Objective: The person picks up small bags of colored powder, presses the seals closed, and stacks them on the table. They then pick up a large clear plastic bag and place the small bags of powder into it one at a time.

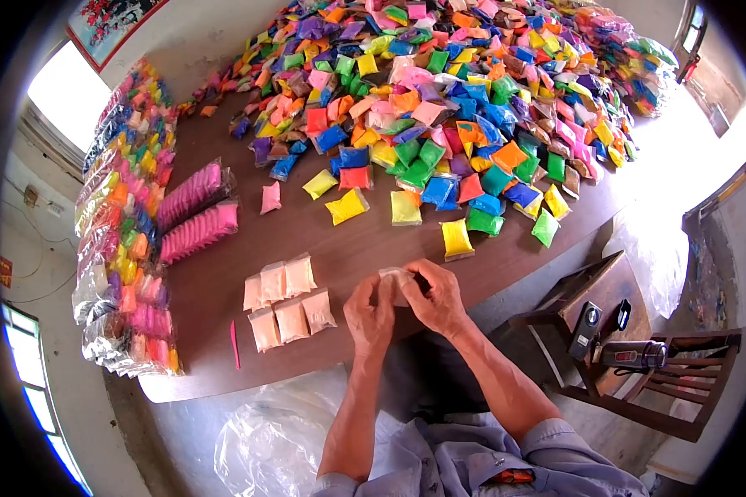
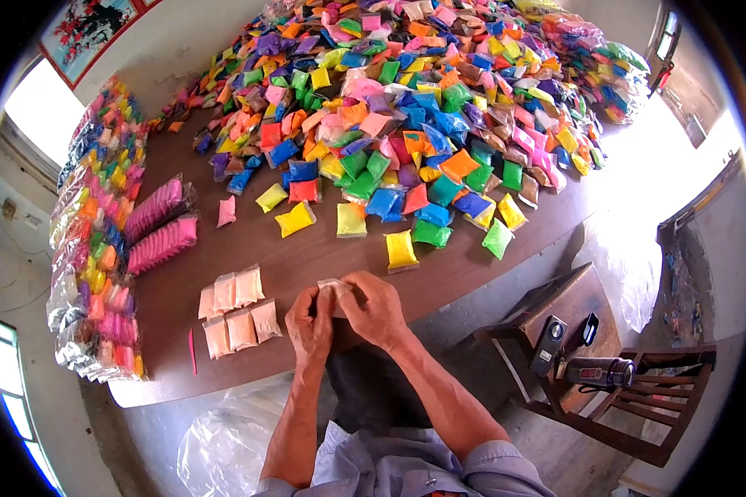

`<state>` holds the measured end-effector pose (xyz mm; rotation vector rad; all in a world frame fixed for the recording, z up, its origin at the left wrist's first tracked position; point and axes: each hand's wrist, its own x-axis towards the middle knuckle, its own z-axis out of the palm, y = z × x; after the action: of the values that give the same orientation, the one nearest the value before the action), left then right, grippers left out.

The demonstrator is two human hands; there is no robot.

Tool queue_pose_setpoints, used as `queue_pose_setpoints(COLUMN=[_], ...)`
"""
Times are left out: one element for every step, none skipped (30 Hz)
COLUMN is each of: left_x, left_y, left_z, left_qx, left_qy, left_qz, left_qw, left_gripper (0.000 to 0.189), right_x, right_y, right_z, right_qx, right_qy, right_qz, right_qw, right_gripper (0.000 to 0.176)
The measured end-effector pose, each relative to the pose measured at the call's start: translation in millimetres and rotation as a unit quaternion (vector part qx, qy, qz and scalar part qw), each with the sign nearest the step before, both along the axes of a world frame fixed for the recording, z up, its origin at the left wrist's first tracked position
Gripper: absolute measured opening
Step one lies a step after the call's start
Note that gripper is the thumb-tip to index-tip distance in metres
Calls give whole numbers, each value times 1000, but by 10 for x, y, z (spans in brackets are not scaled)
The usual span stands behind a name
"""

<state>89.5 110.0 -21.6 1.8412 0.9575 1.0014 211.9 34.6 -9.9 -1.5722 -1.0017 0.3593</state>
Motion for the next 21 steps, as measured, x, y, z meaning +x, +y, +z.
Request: queue_pose_setpoints(left_x=[-4,-6,0,10,16,12,5,0,-1,-2,-7,-10,-12,-11,-8,-3,2,7,9,11,8], left_y=[5,5,-7,-24,-31,-30,-27,-21,-10,4,13,15,14,11,8,6,2,-11,-30,-40,-35], left_z=[-18,-27,-11,19,35,25,4,-17,-40,-61,-74,-73,-69,-63,-56,-45,-29,24,102,143,136], left_qx=[3,6,6,-19,-44,-45,-48,-52,-53,-26,1,1,0,0,0,1,3,3,-27,-57,-57], left_qy=[5,9,10,-21,-51,-51,-56,-61,-61,-55,-49,-49,-41,-33,-33,-34,-35,-35,-43,-51,-51], left_qz=[-1,-2,-2,2,7,7,4,1,1,4,6,6,7,8,7,8,8,8,3,-2,-3], left_qw=[1000,1000,1000,1000,998,998,997,997,997,998,999,999,999,999,999,999,999,999,999,997,997], left_gripper=[16,16,16,16,17,17,17,17,17,19,21,21,21,22,22,22,22,22,20,18,18], right_x=[1,1,3,5,6,4,3,2,2,1,0,4,13,19,20,20,19,13,2,-6,-5], right_y=[7,9,5,0,0,-1,-4,-7,-9,-9,-8,-7,-3,-3,-5,-7,-7,-3,4,10,12], right_z=[-21,-36,-42,-47,-49,-43,-30,-21,-16,-13,-13,-27,-51,-64,-60,-53,-49,-54,-65,-70,-71], right_qx=[1,1,1,0,-1,-1,-4,-7,-8,-6,-5,-5,-6,-8,-8,-10,-11,-11,6,23,23], right_qy=[1,3,3,2,0,0,3,6,6,1,-3,-3,-17,-30,-30,-26,-21,-21,-2,16,16], right_qz=[-3,-6,-6,-6,-7,-7,-7,-7,-6,-2,3,3,3,2,2,2,2,2,-7,-16,-17], right_qw=[1000,1000,1000,1000,1000,1000,1000,1000,1000,1000,1000,1000,1000,1000,1000,1000,1000,1000,1000,999,999], right_gripper=[16,16,16,15,15,15,15,15,15,15,15,15,15,15,15,15,15,15,14,14,14])
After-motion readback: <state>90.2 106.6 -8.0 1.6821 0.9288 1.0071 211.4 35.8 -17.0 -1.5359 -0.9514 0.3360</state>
